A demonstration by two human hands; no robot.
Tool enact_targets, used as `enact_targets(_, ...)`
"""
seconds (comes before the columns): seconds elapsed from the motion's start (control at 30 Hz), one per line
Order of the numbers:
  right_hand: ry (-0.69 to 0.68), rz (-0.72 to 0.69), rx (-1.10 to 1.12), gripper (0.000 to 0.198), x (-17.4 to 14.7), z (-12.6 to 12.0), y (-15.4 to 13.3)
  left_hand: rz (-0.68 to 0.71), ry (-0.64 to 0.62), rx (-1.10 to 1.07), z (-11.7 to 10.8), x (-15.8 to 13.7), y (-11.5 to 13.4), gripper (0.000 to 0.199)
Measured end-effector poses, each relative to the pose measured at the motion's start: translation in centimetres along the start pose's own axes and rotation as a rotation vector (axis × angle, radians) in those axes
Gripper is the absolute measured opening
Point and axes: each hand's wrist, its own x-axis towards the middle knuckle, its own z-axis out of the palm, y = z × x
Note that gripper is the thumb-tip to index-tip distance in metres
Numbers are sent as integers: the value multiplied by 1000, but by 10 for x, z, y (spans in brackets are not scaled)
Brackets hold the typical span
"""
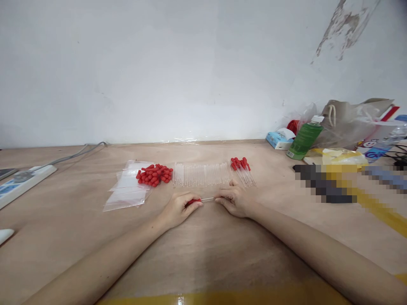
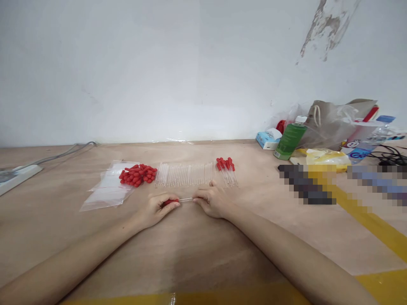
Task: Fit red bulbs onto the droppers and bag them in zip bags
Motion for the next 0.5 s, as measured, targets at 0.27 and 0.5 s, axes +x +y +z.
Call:
enact_targets(0.27,43,-26,-175,27,0,11,-10,96,-34,18,2,-1,1,18)
enact_targets(0.5,12,-14,-193,28,1,17,-11,149,-37,20,4,-2,-4,17)
